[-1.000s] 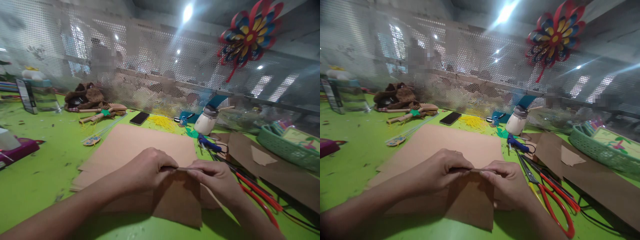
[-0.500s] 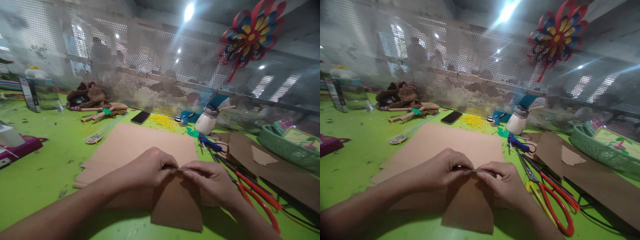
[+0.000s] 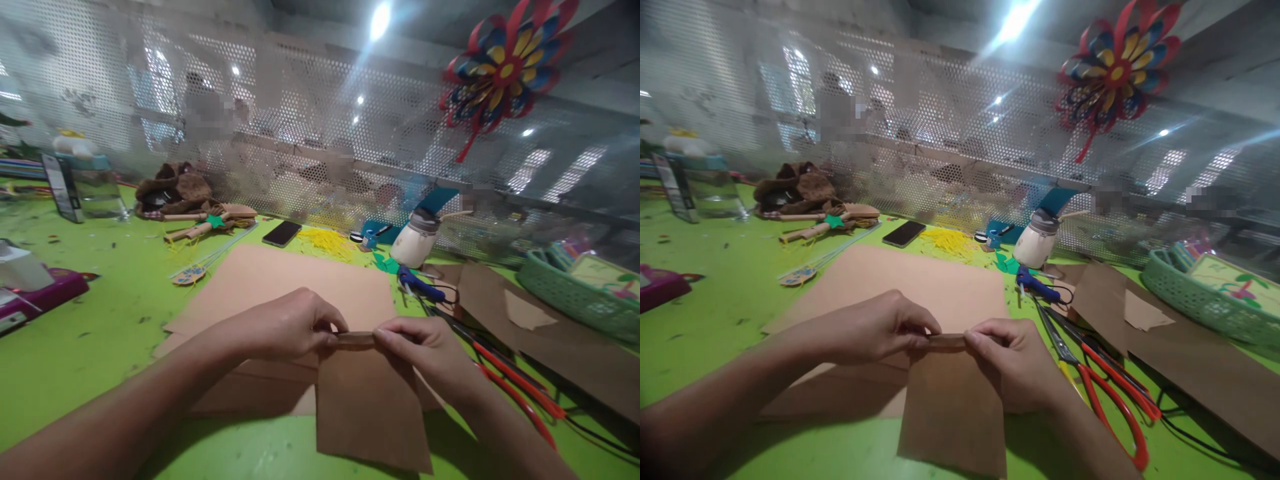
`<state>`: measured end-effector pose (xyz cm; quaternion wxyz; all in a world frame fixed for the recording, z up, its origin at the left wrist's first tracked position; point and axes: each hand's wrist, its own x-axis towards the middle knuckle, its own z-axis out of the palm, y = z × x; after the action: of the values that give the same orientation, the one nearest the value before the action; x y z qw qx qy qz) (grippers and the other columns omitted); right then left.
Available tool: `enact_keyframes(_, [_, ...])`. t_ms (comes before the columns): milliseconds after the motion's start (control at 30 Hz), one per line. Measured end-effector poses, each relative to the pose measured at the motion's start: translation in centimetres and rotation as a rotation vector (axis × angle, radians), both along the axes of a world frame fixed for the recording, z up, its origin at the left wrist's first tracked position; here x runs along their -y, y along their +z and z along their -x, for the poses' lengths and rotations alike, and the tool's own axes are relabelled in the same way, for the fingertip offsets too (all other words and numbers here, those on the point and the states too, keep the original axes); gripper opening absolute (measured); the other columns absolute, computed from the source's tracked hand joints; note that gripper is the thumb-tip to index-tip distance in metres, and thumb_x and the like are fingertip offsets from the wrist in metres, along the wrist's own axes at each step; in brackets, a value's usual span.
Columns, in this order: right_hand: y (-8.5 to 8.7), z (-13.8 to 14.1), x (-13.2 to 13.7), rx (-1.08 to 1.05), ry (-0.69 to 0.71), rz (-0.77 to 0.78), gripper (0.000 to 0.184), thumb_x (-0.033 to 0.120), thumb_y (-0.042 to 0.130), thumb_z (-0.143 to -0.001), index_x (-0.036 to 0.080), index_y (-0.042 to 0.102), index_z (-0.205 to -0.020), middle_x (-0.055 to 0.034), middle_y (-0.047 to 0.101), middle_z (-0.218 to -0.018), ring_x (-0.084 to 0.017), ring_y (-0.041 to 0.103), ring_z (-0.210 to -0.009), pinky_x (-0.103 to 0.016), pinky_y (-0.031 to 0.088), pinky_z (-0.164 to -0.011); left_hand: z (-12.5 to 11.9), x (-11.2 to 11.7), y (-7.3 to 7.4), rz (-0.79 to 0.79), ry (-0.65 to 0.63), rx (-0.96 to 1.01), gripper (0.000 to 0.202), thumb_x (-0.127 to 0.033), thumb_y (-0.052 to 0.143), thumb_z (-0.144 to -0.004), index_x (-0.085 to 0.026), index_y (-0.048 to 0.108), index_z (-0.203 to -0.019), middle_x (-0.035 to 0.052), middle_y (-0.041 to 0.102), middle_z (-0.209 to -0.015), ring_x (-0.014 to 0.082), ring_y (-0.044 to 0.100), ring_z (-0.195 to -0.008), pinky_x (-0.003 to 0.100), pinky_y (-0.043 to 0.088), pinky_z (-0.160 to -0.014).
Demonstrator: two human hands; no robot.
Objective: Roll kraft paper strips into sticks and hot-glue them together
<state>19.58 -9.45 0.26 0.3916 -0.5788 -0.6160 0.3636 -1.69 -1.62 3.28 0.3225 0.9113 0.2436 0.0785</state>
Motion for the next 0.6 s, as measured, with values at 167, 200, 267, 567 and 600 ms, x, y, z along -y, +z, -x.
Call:
enact_keyframes(167, [-0.1, -0.2, -0.2, -0.036, -0.019, 0.046, 0.033, 0.044, 0.062, -0.075, 0.012, 0.069, -0.068, 0.0007, 0.049, -0.055, -0.010, 0.039, -0.053, -0.022, 0.031, -0.047, -0.2, -0.2, -0.4, -0.007, 0.016, 0.017, 0.021, -0.021, 0.049, -0.080, -0.016, 0.070, -0.084, 0.0006, 0.065, -0.068, 0.0100, 0.051, -0.058, 0.018, 0.033, -0.055])
enact_keyframes(200, [-0.2, -0.3, -0.3, -0.030, -0.013, 0.046, 0.032, 0.043, 0.063, -0.075, 0.013, 0.070, -0.069, 0.0000, 0.051, -0.057, -0.011, 0.041, -0.054, -0.022, 0.033, -0.048, -0.2, -0.3, -0.6, 0.002, 0.010, 0.024, 0.023, -0.022, 0.048, -0.081, -0.015, 0.070, -0.085, 0.0006, 0.065, -0.069, 0.0102, 0.051, -0.059, 0.019, 0.033, -0.055])
enact_keyframes(267, [-0.2, -0.4, -0.4, -0.019, 0.006, 0.040, 0.031, 0.043, 0.062, -0.076, 0.014, 0.071, -0.072, -0.0015, 0.056, -0.061, -0.013, 0.046, -0.058, -0.023, 0.036, -0.051, -0.3, -0.6, -0.9, 0.042, 0.005, 0.043, 0.027, -0.024, 0.046, -0.082, -0.015, 0.071, -0.088, 0.0008, 0.066, -0.072, 0.0107, 0.051, -0.062, 0.019, 0.034, -0.057])
enact_keyframes(567, [-0.3, -0.6, -0.4, -0.022, 0.036, 0.047, 0.028, 0.040, 0.063, -0.076, 0.014, 0.072, -0.071, -0.0028, 0.061, -0.064, -0.015, 0.050, -0.062, -0.024, 0.040, -0.055, -0.3, -1.2, -1.3, 0.416, 0.045, 0.016, 0.028, -0.032, 0.050, -0.082, -0.012, 0.070, -0.082, 0.0014, 0.060, -0.062, 0.0104, 0.049, -0.056, 0.021, 0.040, -0.058])
enact_keyframes(600, [-0.3, -0.5, -0.5, -0.019, 0.038, 0.051, 0.028, 0.040, 0.063, -0.076, 0.014, 0.072, -0.071, -0.0025, 0.061, -0.063, -0.014, 0.050, -0.061, -0.024, 0.039, -0.054, -0.3, -1.2, -1.4, 0.419, 0.053, 0.020, 0.028, -0.032, 0.051, -0.081, -0.012, 0.069, -0.080, 0.0011, 0.060, -0.060, 0.0101, 0.049, -0.055, 0.021, 0.040, -0.057])
